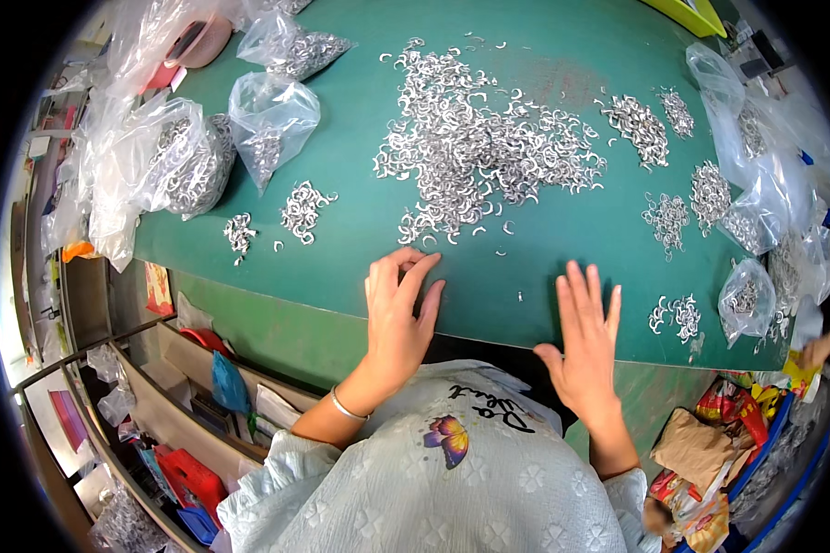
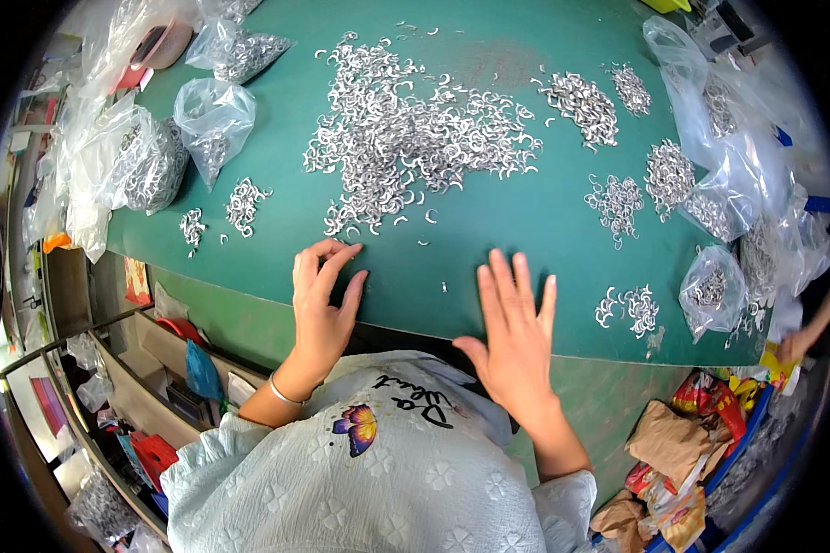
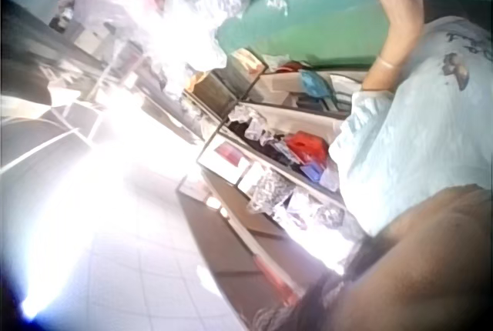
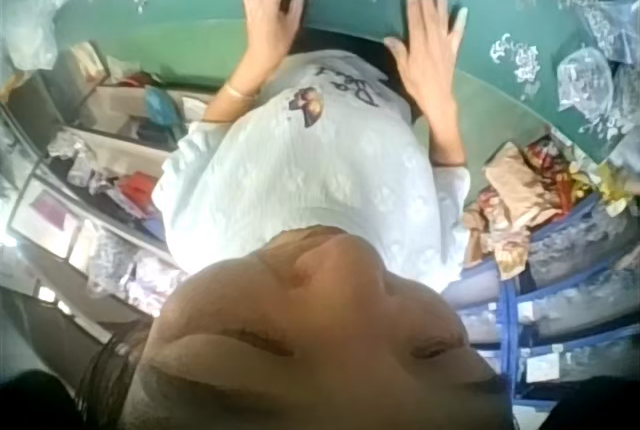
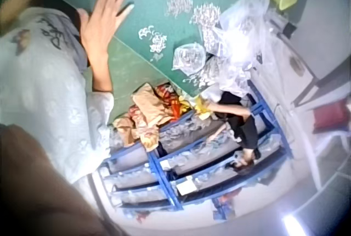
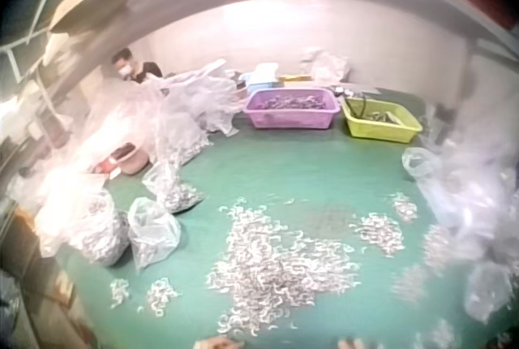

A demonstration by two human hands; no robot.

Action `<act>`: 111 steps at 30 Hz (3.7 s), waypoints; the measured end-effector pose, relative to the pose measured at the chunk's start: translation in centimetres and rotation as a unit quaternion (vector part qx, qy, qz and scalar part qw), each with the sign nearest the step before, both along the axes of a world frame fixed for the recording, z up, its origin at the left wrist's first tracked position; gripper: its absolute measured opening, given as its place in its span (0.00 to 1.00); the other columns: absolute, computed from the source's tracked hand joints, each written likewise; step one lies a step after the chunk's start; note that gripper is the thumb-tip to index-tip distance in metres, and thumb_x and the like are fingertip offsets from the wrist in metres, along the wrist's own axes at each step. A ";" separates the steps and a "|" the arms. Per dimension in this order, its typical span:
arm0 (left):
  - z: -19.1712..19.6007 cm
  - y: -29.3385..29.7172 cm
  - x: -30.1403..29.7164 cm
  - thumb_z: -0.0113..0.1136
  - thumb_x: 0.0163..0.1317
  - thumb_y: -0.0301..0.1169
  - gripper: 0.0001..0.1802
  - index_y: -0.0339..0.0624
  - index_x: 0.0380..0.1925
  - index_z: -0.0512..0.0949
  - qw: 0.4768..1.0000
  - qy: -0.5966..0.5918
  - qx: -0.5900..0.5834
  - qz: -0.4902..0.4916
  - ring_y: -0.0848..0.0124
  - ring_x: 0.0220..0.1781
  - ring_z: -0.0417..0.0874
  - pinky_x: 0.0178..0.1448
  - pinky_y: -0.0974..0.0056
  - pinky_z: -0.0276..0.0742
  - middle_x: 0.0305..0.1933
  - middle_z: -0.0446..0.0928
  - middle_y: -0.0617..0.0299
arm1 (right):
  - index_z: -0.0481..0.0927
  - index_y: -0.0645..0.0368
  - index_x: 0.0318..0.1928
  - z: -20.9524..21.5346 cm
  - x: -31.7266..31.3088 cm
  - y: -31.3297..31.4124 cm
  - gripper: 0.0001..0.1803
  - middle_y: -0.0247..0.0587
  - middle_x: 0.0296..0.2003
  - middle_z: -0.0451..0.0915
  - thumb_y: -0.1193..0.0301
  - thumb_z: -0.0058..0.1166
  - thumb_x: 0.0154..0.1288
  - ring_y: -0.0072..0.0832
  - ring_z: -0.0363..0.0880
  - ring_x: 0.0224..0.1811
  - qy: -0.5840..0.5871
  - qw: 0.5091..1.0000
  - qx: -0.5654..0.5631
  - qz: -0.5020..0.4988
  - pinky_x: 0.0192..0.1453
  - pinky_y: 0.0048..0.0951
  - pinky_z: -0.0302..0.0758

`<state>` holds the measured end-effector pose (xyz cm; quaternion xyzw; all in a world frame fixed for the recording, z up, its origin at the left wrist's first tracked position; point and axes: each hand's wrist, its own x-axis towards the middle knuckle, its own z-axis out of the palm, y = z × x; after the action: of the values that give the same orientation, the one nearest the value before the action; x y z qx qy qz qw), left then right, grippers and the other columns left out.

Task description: The person sorts small metal rings on a green work table by hand, picking them from a large central pile and placing them into smaller groups and then into a plastic bag.

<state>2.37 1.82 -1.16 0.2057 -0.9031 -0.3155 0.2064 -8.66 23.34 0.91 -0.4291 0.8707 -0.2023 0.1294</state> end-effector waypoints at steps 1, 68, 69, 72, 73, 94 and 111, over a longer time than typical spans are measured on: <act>-0.1 0.0 -0.1 0.67 0.51 0.18 0.21 0.39 0.47 0.79 1.000 -0.001 0.003 0.000 0.61 0.46 0.73 0.50 0.59 0.67 0.48 0.73 0.57 | 0.61 0.60 0.70 0.4 0.3 -0.7 0.48 0.43 0.74 0.55 0.59 0.67 0.50 0.46 0.48 0.77 0.005 1.000 0.021 0.023 0.73 0.68 0.42; -0.2 -0.4 0.7 0.63 0.54 0.20 0.20 0.33 0.50 0.77 0.984 0.000 0.038 -0.173 0.51 0.70 0.67 0.73 0.34 0.49 0.64 0.71 0.51 | 0.62 0.64 0.69 1.3 1.5 -4.4 0.50 0.45 0.74 0.54 0.55 0.67 0.49 0.45 0.47 0.77 -0.059 0.987 0.086 0.119 0.74 0.67 0.40; -0.1 -0.1 0.6 0.63 0.54 0.20 0.20 0.33 0.49 0.77 0.982 -0.006 0.034 -0.187 0.51 0.70 0.67 0.73 0.34 0.49 0.64 0.70 0.51 | 0.61 0.64 0.69 1.3 1.7 -4.3 0.51 0.44 0.74 0.54 0.55 0.68 0.48 0.45 0.47 0.77 -0.058 0.985 0.086 0.137 0.74 0.67 0.39; 0.3 -0.6 0.4 0.64 0.54 0.21 0.18 0.32 0.48 0.78 0.986 -0.022 0.016 -0.165 0.51 0.70 0.67 0.73 0.34 0.49 0.65 0.70 0.51 | 0.61 0.65 0.69 1.7 1.2 -3.4 0.51 0.45 0.73 0.54 0.55 0.68 0.48 0.45 0.46 0.78 -0.090 0.984 0.051 0.144 0.74 0.67 0.39; 0.3 -1.1 0.5 0.64 0.54 0.21 0.18 0.32 0.47 0.78 0.988 -0.024 0.006 -0.152 0.51 0.70 0.67 0.73 0.34 0.49 0.65 0.70 0.51 | 0.61 0.65 0.69 2.0 1.0 -3.2 0.50 0.45 0.73 0.55 0.56 0.68 0.48 0.45 0.46 0.78 -0.063 0.988 0.060 0.124 0.74 0.67 0.39; 0.4 0.2 -0.2 0.70 0.47 0.24 0.17 0.47 0.40 0.82 0.998 -0.013 -0.048 -0.046 0.48 0.65 0.64 0.68 0.37 0.53 0.66 0.66 0.53 | 0.72 0.62 0.62 1.3 0.1 -3.9 0.29 0.41 0.66 0.66 0.70 0.59 0.59 0.45 0.54 0.75 -0.017 0.999 0.011 0.048 0.73 0.69 0.39; 0.3 1.3 -2.0 0.70 0.48 0.25 0.12 0.47 0.35 0.82 0.996 -0.003 -0.027 -0.082 0.53 0.62 0.67 0.68 0.35 0.49 0.58 0.70 0.60 | 0.83 0.57 0.36 -0.6 -0.5 -5.8 0.10 0.34 0.37 0.79 0.79 0.65 0.52 0.34 0.75 0.42 0.080 0.976 -0.191 -0.066 0.52 0.37 0.61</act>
<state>0.36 3.09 -0.88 0.1260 -0.9257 -0.3062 0.1830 -9.17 17.57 0.26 -0.4019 0.8501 -0.3381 -0.0384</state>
